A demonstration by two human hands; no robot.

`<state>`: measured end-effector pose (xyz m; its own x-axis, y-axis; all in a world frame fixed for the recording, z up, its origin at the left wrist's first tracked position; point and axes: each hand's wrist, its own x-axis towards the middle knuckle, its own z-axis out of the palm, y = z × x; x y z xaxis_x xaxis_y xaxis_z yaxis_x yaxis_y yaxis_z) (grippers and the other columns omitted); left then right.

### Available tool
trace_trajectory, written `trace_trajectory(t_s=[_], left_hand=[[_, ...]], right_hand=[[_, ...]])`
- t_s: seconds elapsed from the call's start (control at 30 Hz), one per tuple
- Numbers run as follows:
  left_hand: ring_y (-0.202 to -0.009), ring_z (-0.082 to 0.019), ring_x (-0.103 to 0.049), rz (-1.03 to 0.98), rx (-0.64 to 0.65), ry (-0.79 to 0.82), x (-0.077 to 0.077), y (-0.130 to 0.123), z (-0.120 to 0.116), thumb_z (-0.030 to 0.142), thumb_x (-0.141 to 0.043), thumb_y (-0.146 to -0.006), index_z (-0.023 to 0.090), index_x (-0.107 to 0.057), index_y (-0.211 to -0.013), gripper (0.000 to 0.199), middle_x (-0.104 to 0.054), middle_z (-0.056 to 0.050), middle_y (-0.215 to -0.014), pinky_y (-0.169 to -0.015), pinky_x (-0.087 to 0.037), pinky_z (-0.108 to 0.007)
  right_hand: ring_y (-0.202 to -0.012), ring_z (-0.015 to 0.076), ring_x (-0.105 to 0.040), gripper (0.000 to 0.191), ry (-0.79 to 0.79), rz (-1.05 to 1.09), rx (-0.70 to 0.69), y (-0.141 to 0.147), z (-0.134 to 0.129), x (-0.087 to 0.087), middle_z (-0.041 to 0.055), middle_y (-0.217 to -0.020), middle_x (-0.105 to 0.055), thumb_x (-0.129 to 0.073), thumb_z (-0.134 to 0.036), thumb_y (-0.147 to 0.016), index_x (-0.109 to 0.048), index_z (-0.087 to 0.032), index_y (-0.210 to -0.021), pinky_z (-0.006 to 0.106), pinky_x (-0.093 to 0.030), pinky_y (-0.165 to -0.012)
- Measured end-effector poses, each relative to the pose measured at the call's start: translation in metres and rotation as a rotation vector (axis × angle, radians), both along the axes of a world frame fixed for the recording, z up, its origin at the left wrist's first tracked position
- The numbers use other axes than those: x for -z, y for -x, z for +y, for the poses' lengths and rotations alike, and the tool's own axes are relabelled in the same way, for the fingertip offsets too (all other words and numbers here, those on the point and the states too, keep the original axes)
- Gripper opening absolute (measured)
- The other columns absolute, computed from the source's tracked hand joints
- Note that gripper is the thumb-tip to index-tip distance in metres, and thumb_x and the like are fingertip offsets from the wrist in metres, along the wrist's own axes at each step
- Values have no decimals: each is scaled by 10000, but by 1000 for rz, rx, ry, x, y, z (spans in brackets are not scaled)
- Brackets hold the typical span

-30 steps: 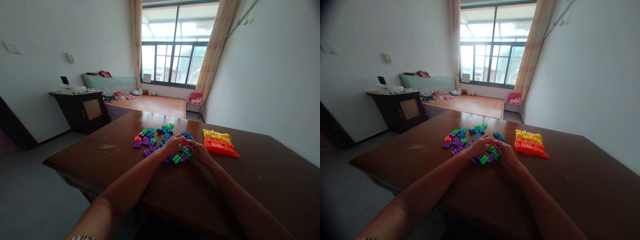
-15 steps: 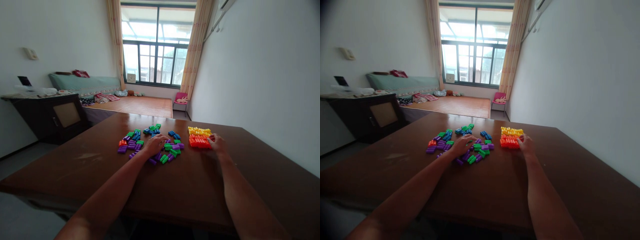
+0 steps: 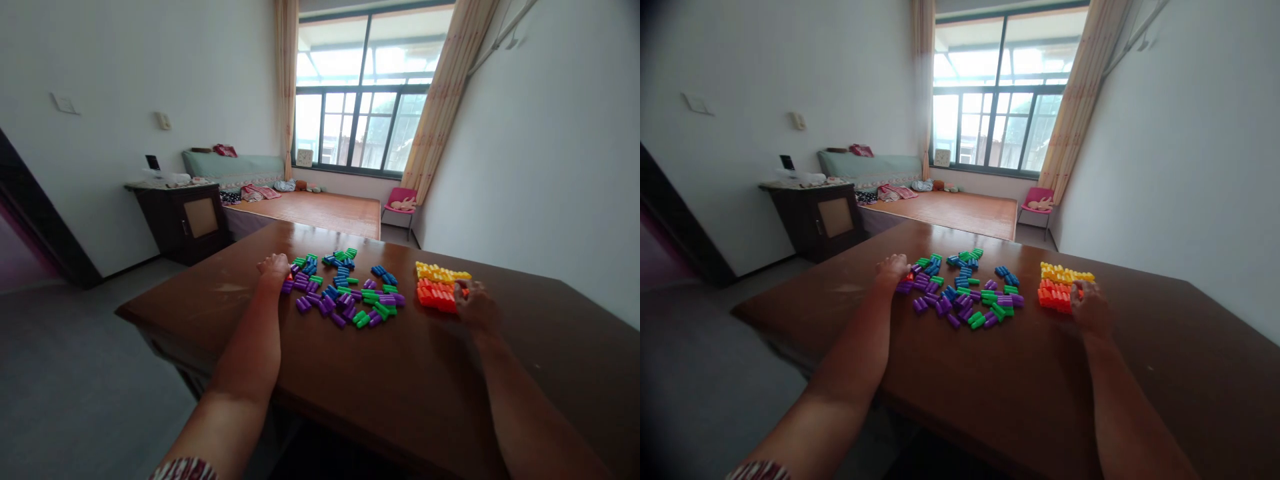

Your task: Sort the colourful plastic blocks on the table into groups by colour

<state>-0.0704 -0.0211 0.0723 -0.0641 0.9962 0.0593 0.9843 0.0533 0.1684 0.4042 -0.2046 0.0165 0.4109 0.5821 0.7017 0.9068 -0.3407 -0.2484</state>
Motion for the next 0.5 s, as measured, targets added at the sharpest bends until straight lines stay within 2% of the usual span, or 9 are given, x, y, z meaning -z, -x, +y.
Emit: trace_trajectory(t_s=[0.1, 0.27, 0.33, 0.4, 0.47, 0.5], left_hand=[[-1119, -356, -604, 0, 40, 146, 4, 4, 5, 374, -688, -738, 179, -702, -1086, 399, -658, -190, -1200, -866, -497, -424], [-1103, -318, -622, -16, 125, 102, 5, -2, 1, 240, -680, -730, 212, -692, -1123, 394, -666, -160, -1197, -861, -507, -371], [-1098, -316, -621, -34, 121, -3, 3, -3, 0, 203, -653, -748, 207, -681, -1151, 403, -654, -166, -1210, -870, -506, -376], [-1077, -307, -626, -106, 130, -188, 1, -5, 0, 187, -623, -772, 207, -687, -1139, 373, -657, -153, -1199, -875, -504, -380], [-1025, -277, -643, -288, 212, -349, -2, -15, 0, 185, -627, -772, 208, -712, -1081, 322, -693, -116, -1124, -873, -504, -359], [-986, -256, -654, -425, 285, -379, -3, -22, -1, 190, -638, -764, 202, -722, -1052, 300, -712, -97, -1068, -862, -508, -340]], right_hand=[[-832, 213, -583, 330, -27, -36, -37, 4, 3, 3, 118, -1042, -641, -419, -319, -887, -672, -162, -1028, 326, -438, -724], [-816, 209, -583, 330, -41, -30, -58, 6, 2, 2, 112, -1047, -646, -410, -299, -876, -667, -174, -1040, 325, -434, -724], [-848, 218, -586, 337, -67, -23, -76, 8, 2, 0, 118, -1045, -645, -397, -284, -877, -661, -168, -1051, 331, -442, -748], [-900, 230, -589, 348, -96, -9, -98, 13, 2, -4, 126, -1055, -643, -378, -270, -883, -654, -164, -1066, 341, -451, -781], [-936, 238, -589, 353, -107, 16, -136, 24, 4, -9, 132, -1065, -642, -364, -267, -893, -650, -164, -1072, 352, -460, -804], [-923, 236, -594, 351, -103, 35, -166, 31, 6, -11, 132, -1068, -643, -365, -275, -898, -649, -166, -1074, 355, -465, -803]])
